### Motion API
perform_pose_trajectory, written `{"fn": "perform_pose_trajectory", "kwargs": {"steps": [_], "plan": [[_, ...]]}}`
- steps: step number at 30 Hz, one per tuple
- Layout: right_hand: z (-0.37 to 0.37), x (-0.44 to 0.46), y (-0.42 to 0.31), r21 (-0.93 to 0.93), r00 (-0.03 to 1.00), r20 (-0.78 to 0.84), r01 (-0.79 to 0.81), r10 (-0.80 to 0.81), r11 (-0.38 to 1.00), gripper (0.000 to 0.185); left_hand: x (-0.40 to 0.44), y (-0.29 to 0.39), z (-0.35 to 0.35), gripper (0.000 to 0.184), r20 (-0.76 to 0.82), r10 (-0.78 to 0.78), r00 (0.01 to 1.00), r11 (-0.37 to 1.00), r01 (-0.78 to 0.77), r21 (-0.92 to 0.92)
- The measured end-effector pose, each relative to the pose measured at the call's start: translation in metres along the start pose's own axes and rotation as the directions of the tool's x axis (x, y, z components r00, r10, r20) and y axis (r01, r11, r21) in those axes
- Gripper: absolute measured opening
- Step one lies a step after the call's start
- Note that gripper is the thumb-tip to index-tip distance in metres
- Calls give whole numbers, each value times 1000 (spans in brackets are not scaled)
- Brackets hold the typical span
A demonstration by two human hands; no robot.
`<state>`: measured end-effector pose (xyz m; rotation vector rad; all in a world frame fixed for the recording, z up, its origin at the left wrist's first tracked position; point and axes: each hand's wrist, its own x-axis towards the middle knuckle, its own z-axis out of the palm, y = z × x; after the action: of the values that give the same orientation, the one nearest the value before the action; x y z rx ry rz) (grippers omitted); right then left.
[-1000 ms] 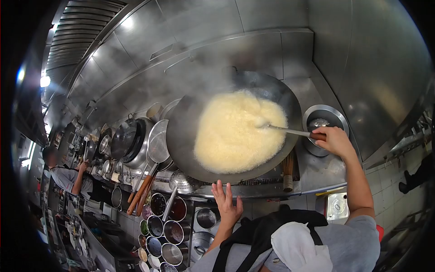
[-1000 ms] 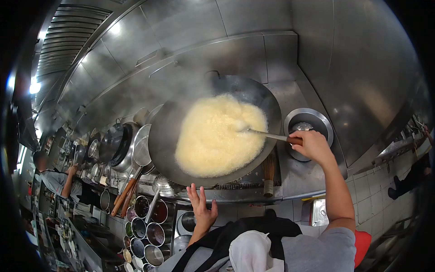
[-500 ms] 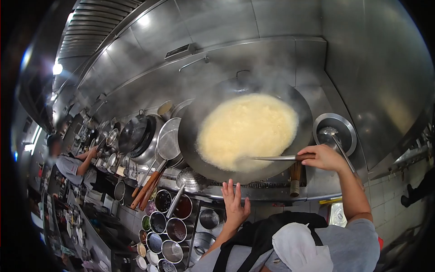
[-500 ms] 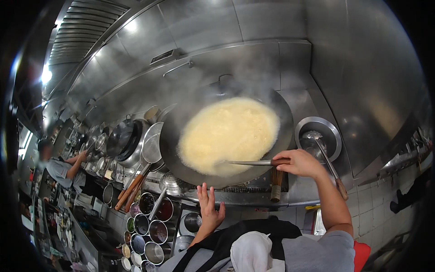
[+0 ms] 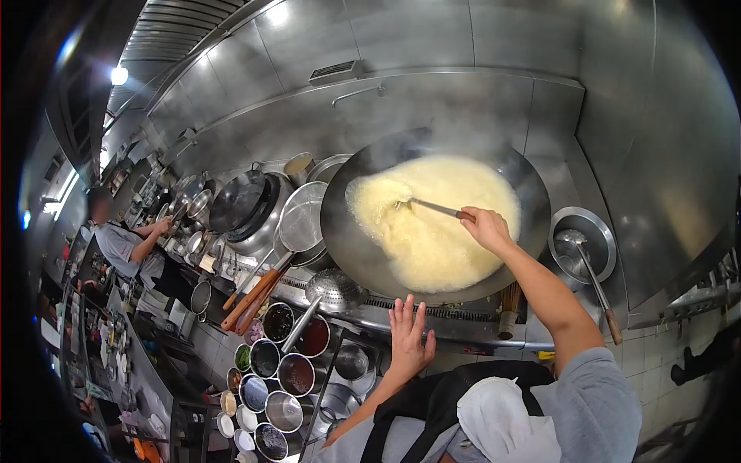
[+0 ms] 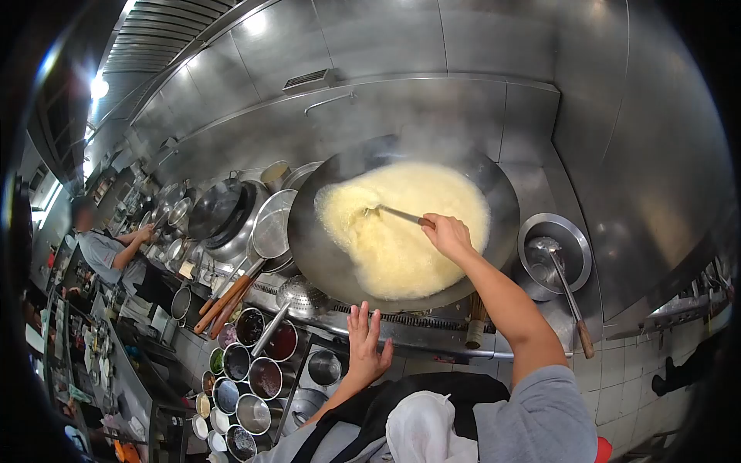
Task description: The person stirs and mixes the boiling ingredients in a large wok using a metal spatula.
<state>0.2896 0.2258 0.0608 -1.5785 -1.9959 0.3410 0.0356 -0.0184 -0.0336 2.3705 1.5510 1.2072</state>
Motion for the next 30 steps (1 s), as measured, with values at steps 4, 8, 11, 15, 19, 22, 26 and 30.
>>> {"fn": "perform_pose_trajectory", "kwargs": {"steps": [4, 8, 11, 15, 19, 22, 26, 30], "plan": [[-1, 13, 11, -96, 997, -68, -38, 31, 995, 36, 0, -1, -2, 93, -1, 5, 1000, 1000, -5, -8], [-13, 3, 18, -166, 999, -24, -47, 43, 985, 37, -1, -2, -2, 93, 7, 6, 1000, 1000, -6, -9], [-30, -16, 19, -142, 998, 18, -61, 65, 988, 37, -1, -5, 0, 93, 5, 12, 1000, 1000, -12, -9], [-45, -48, 27, 28, 989, 88, -118, 116, 993, 39, -1, -4, 1, 87, -18, -4, 1000, 1000, 3, -19], [-56, -81, 32, 231, 968, 213, -179, 130, 956, 44, -1, -4, 3, 87, -20, -5, 1000, 999, 4, -38], [-63, -109, 32, 311, 965, 247, -166, 89, 936, 47, -1, -5, 5, 88, -24, -3, 1000, 999, 2, -41], [-81, -151, 14, 425, 950, 299, -217, 90, 879, 46, -3, -7, 6, 91, -23, 6, 1000, 999, -7, -43], [-101, -184, 17, 483, 921, 372, -302, 120, 822, 45, -3, -8, 7, 94, -23, 15, 1000, 999, -16, -40]]}}
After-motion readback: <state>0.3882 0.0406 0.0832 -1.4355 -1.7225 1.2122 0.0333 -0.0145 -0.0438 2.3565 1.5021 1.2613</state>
